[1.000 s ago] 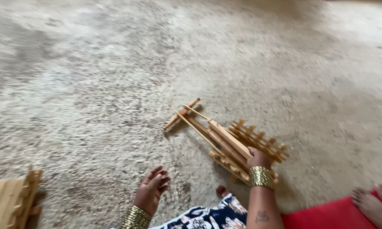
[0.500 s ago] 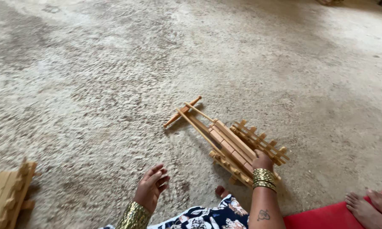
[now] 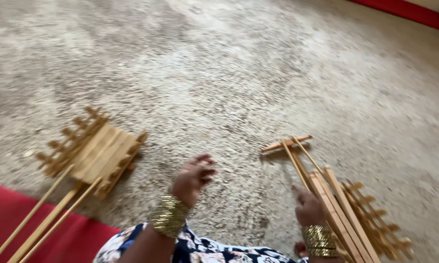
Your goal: The person smooths a small wooden plank with a sanding block, then assembles a miniature wooden loom by inserting dowels into the frame. The person handles the plank and loom parts by hand.
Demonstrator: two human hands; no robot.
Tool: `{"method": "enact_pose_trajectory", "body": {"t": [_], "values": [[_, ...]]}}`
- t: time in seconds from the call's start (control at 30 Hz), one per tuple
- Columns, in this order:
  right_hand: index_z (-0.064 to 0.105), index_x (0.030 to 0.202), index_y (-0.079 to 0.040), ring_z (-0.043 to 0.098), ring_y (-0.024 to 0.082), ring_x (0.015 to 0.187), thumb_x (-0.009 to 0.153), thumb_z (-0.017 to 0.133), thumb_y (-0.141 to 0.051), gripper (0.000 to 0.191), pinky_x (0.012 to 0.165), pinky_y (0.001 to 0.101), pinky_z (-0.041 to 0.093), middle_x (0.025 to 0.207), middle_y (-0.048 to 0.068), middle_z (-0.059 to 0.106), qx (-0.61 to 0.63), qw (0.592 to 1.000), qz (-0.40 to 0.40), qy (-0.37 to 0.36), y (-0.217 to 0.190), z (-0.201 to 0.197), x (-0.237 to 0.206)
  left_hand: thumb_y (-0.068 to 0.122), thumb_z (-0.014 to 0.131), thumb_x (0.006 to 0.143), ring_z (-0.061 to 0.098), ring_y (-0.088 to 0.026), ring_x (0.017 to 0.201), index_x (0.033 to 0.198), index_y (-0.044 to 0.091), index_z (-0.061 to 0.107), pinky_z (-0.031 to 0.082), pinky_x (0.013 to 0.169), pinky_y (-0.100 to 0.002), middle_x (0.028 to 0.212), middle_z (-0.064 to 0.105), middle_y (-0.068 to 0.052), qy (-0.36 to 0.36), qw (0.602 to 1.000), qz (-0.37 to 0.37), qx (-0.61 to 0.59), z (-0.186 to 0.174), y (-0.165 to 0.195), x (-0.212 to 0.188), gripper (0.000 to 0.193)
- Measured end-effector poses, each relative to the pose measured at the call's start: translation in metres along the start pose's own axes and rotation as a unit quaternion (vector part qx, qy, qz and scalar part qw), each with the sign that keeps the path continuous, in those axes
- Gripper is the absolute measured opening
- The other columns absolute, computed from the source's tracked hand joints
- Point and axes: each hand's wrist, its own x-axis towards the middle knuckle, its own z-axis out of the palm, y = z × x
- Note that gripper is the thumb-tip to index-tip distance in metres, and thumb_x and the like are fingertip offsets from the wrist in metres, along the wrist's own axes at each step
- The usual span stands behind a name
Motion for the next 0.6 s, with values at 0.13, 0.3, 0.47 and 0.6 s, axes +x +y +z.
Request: {"method": "enact_pose_trajectory", "body": {"t": [0.13, 0.3, 0.47, 0.6], "values": [[0.070, 0.126, -0.016, 0.074, 0.024, 0.085, 0.089, 0.052, -0.002, 0.044, 0.080, 0.0374, 0.061, 0.107, 0.014, 0.076, -0.010, 0.991, -0.118, -0.057, -0.014, 0.047, -0.004, 0.016, 0.054, 0.096, 0.065, -0.019, 0.087, 0.128, 0.005, 0.055, 0.055, 0.068, -0.031, 0.110, 0.067, -0.011, 0.111, 0.985, 0.130, -0.009, -0.106, 0.054, -0.042, 0.034], [0.073, 0.118, -0.010, 0.076, 0.018, 0.086, 0.091, 0.049, 0.003, 0.038, 0.080, 0.0339, 0.063, 0.097, 0.010, 0.080, 0.157, 0.956, -0.208, -0.131, -0.074, 0.119, -0.018, 0.020, 0.056, 0.097, 0.058, -0.023, 0.098, 0.128, 0.004, 0.052, 0.049, 0.083, -0.034, 0.118, 0.062, -0.013, 0.321, 0.932, 0.115, -0.119, -0.207, 0.044, -0.103, 0.034], [0.071, 0.119, -0.008, 0.073, 0.019, 0.077, 0.094, 0.056, -0.001, 0.030, 0.071, 0.0324, 0.062, 0.085, 0.008, 0.076, 0.195, 0.918, -0.218, -0.267, -0.199, 0.164, -0.044, 0.030, 0.062, 0.095, 0.053, -0.026, 0.119, 0.128, 0.009, 0.052, 0.044, 0.105, -0.038, 0.127, 0.051, -0.008, 0.426, 0.854, 0.109, -0.277, -0.236, 0.030, -0.133, 0.041], [0.069, 0.124, -0.011, 0.069, 0.027, 0.079, 0.096, 0.064, -0.017, 0.028, 0.070, 0.0414, 0.057, 0.090, 0.014, 0.072, 0.090, 0.902, -0.321, -0.273, -0.300, 0.174, -0.058, 0.038, 0.068, 0.097, 0.055, -0.023, 0.124, 0.127, 0.007, 0.050, 0.042, 0.113, -0.039, 0.130, 0.051, -0.004, 0.437, 0.797, 0.200, -0.366, -0.251, 0.039, -0.139, 0.047]]}}
